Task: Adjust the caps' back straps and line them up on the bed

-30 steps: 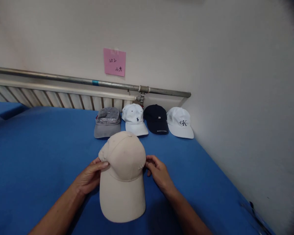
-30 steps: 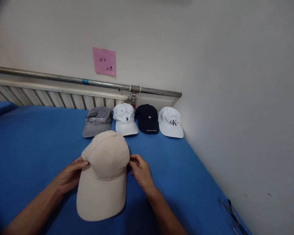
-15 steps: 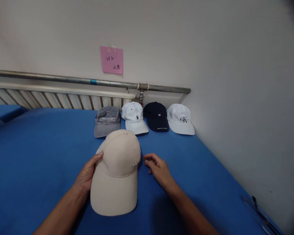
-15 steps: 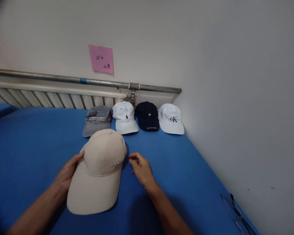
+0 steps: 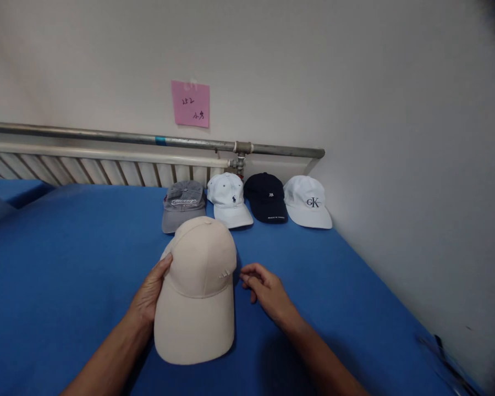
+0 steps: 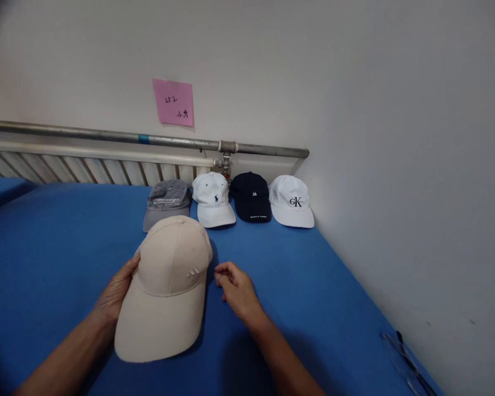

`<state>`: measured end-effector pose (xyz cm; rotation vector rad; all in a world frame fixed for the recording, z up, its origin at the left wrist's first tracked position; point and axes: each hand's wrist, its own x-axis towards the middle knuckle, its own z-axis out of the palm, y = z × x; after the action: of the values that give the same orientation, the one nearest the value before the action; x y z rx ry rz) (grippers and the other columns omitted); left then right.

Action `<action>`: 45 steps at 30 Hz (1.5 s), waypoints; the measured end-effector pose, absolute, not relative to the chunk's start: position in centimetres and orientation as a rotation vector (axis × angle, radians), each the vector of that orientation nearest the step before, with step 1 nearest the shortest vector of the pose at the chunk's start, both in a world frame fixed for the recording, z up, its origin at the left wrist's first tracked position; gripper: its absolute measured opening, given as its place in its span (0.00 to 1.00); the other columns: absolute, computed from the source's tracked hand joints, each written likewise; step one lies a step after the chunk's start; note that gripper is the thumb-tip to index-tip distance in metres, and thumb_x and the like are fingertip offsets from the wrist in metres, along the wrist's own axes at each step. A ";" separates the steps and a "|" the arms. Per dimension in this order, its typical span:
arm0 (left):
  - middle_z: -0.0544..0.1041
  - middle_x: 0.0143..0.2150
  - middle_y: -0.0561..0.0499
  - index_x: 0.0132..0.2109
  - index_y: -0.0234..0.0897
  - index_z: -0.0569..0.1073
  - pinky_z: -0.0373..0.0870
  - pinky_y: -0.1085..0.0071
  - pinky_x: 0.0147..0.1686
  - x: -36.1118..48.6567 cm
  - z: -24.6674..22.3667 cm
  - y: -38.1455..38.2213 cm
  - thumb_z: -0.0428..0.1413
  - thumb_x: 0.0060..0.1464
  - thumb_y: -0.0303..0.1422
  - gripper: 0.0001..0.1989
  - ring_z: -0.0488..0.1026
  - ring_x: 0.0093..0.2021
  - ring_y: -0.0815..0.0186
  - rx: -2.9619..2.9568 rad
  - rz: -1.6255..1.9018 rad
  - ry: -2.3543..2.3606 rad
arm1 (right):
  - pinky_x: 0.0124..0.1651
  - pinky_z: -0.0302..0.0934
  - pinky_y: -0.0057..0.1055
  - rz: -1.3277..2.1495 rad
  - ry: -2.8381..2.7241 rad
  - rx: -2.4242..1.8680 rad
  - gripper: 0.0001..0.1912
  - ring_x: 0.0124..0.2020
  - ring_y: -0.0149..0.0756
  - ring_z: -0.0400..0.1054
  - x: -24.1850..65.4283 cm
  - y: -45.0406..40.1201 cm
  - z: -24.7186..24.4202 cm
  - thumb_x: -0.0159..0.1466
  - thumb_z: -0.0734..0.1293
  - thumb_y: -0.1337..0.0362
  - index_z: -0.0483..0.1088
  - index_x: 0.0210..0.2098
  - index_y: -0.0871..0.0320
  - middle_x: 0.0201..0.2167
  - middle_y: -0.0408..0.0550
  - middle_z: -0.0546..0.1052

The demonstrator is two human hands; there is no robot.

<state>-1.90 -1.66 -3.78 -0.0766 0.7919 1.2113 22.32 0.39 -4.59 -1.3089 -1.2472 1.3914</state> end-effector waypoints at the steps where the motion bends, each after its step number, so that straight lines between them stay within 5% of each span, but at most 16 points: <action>1: 0.82 0.33 0.43 0.55 0.37 0.73 0.74 0.51 0.44 -2.1 -3.8 -1.7 0.56 0.56 0.32 0.19 0.79 0.40 0.49 -0.087 1.203 0.774 | 0.20 0.56 0.25 1.422 -1.248 -1.300 0.04 0.22 0.31 0.64 22.2 0.2 -4.6 0.54 0.68 0.65 0.74 0.31 0.55 0.23 0.42 0.73; 7: 0.82 0.38 0.43 0.57 0.40 0.73 0.73 0.51 0.48 -2.9 -3.6 -1.6 0.58 0.53 0.41 0.24 0.78 0.46 0.47 0.004 1.179 0.601 | 0.17 0.54 0.23 1.900 -1.190 -1.094 0.14 0.24 0.33 0.68 21.3 -1.2 -4.6 0.59 0.66 0.51 0.70 0.30 0.57 0.26 0.46 0.73; 10: 0.82 0.40 0.44 0.57 0.41 0.72 0.71 0.52 0.50 -2.9 -3.3 -1.7 0.61 0.51 0.42 0.27 0.76 0.48 0.47 0.089 1.164 0.491 | 0.25 0.61 0.26 2.050 -0.962 -0.887 0.12 0.25 0.31 0.68 20.3 -2.0 -4.5 0.58 0.69 0.53 0.70 0.30 0.57 0.24 0.43 0.73; 16: 0.83 0.39 0.45 0.57 0.40 0.73 0.71 0.54 0.51 -2.0 -3.2 -2.3 0.63 0.50 0.37 0.26 0.76 0.48 0.48 0.190 1.083 0.422 | 0.44 0.64 0.35 2.020 -0.624 -0.684 0.17 0.41 0.41 0.73 19.0 -2.5 -3.3 0.49 0.71 0.62 0.74 0.39 0.54 0.36 0.46 0.80; 22: 0.83 0.37 0.44 0.56 0.38 0.73 0.72 0.54 0.49 -0.7 -4.4 -2.7 0.60 0.54 0.36 0.23 0.78 0.45 0.48 0.056 0.967 0.542 | 0.45 0.65 0.45 1.988 -0.545 -0.724 0.19 0.45 0.53 0.72 19.7 -2.3 -2.5 0.45 0.71 0.54 0.76 0.34 0.56 0.30 0.50 0.81; 30: 0.82 0.40 0.42 0.57 0.33 0.72 0.71 0.53 0.51 -0.2 -4.5 -2.5 0.59 0.54 0.36 0.24 0.78 0.46 0.48 -0.036 0.881 0.525 | 0.51 0.63 0.47 2.000 -0.448 -0.680 0.19 0.47 0.50 0.72 19.6 -2.4 -2.4 0.48 0.73 0.51 0.76 0.35 0.56 0.32 0.49 0.82; 36: 0.82 0.43 0.42 0.58 0.32 0.72 0.68 0.53 0.53 0.0 -4.0 -2.6 0.58 0.55 0.37 0.25 0.77 0.48 0.48 -0.008 0.894 0.479 | 0.53 0.62 0.45 2.089 -0.354 -0.677 0.22 0.44 0.48 0.74 18.7 -3.7 -2.8 0.43 0.75 0.64 0.76 0.39 0.57 0.33 0.47 0.82; 45: 0.81 0.43 0.41 0.56 0.32 0.73 0.69 0.52 0.52 0.6 -4.1 -2.5 0.60 0.52 0.35 0.24 0.76 0.48 0.46 -0.023 0.829 0.524 | 0.54 0.62 0.44 2.262 -0.379 -0.613 0.23 0.46 0.50 0.73 19.7 -3.3 -2.9 0.42 0.76 0.58 0.77 0.36 0.62 0.33 0.52 0.82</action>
<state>0.56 -2.53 -4.13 -0.0232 0.5243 0.8295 19.70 -3.35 -2.86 -0.6131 -0.3791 2.2616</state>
